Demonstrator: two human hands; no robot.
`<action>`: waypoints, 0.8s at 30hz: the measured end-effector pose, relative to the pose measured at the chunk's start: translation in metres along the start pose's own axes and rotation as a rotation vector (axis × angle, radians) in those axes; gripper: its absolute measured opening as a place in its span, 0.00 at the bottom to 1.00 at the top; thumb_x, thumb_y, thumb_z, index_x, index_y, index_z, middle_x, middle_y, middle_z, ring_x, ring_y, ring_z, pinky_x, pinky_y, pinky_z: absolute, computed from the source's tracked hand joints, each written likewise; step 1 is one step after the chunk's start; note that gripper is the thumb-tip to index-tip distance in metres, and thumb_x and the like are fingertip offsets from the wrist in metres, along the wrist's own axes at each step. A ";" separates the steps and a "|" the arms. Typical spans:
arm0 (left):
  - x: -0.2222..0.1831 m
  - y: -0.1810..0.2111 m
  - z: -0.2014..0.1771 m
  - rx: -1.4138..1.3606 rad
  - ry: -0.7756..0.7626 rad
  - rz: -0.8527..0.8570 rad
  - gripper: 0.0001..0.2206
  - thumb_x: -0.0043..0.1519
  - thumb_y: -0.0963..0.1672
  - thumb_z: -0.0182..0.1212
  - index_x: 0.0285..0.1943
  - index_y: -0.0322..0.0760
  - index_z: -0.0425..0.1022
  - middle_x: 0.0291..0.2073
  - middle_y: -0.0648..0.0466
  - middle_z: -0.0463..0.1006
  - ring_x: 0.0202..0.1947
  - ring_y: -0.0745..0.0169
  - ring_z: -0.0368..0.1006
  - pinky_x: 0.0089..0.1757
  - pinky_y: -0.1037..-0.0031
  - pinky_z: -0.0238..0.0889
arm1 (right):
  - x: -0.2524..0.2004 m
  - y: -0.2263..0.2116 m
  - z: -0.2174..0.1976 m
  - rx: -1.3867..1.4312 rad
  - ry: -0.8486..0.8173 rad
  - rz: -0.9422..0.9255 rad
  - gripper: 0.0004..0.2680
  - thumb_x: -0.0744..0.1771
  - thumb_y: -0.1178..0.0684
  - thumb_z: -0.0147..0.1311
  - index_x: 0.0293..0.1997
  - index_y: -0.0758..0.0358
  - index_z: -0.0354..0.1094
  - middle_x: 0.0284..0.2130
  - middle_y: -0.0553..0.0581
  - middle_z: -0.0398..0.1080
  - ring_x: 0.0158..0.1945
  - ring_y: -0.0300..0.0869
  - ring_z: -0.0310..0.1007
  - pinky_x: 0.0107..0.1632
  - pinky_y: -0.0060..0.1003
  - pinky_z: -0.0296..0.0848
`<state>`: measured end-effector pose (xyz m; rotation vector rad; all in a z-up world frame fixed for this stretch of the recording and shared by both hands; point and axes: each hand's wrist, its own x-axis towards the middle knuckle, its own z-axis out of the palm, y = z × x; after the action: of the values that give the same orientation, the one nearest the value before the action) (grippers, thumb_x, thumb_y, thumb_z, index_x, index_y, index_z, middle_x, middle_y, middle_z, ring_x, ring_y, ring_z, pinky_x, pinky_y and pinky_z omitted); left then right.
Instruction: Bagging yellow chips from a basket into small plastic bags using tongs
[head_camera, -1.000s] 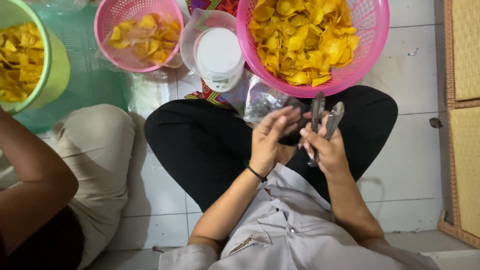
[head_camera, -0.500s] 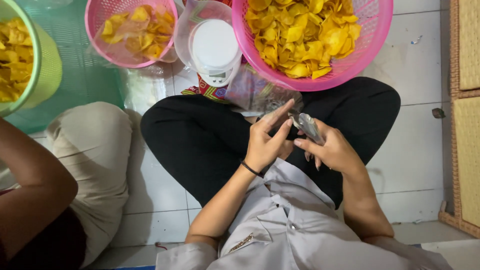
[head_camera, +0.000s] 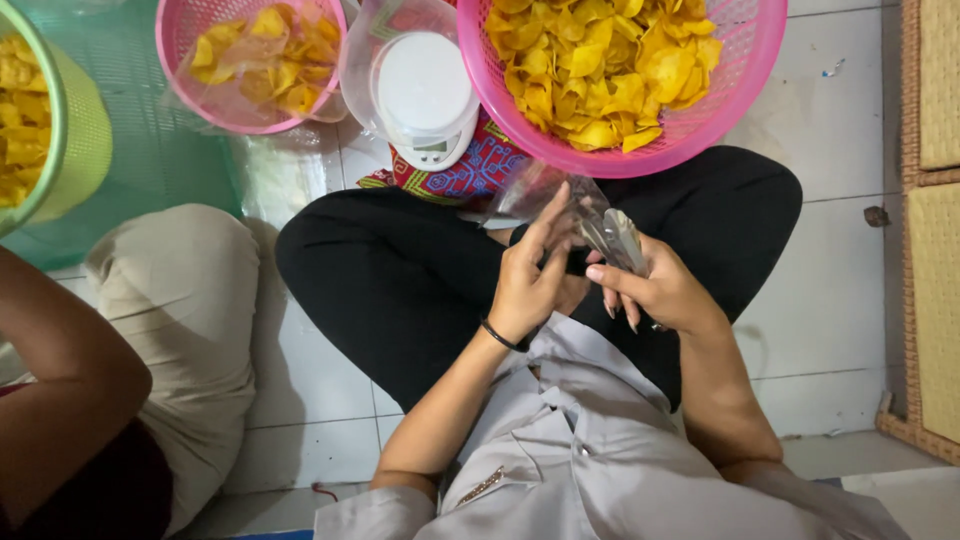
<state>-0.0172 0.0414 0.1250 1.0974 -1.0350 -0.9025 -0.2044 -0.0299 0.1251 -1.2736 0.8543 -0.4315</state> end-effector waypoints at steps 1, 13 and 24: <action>-0.001 0.001 0.001 0.023 0.020 -0.009 0.30 0.68 0.33 0.54 0.82 0.38 0.61 0.60 0.41 0.82 0.57 0.52 0.81 0.58 0.57 0.74 | 0.000 -0.001 0.001 0.001 -0.001 -0.009 0.10 0.66 0.61 0.62 0.49 0.74 0.71 0.14 0.66 0.72 0.06 0.43 0.70 0.10 0.33 0.67; -0.001 0.006 -0.013 0.291 0.142 -0.003 0.15 0.65 0.39 0.66 0.62 0.41 0.82 0.43 0.47 0.88 0.48 0.38 0.83 0.49 0.55 0.76 | -0.010 0.013 -0.001 0.158 -0.225 -0.163 0.37 0.57 0.67 0.71 0.74 0.67 0.54 0.54 0.65 0.73 0.39 0.48 0.81 0.42 0.41 0.82; -0.015 -0.034 -0.031 0.550 0.101 0.089 0.07 0.63 0.45 0.70 0.48 0.43 0.82 0.33 0.49 0.84 0.37 0.41 0.81 0.43 0.56 0.74 | 0.002 0.008 0.014 0.192 -0.115 -0.189 0.36 0.65 0.67 0.57 0.83 0.57 0.38 0.23 0.59 0.68 0.12 0.41 0.76 0.16 0.33 0.79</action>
<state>0.0064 0.0560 0.0852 1.5202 -1.2738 -0.4898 -0.1938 -0.0203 0.1179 -1.1924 0.5833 -0.5711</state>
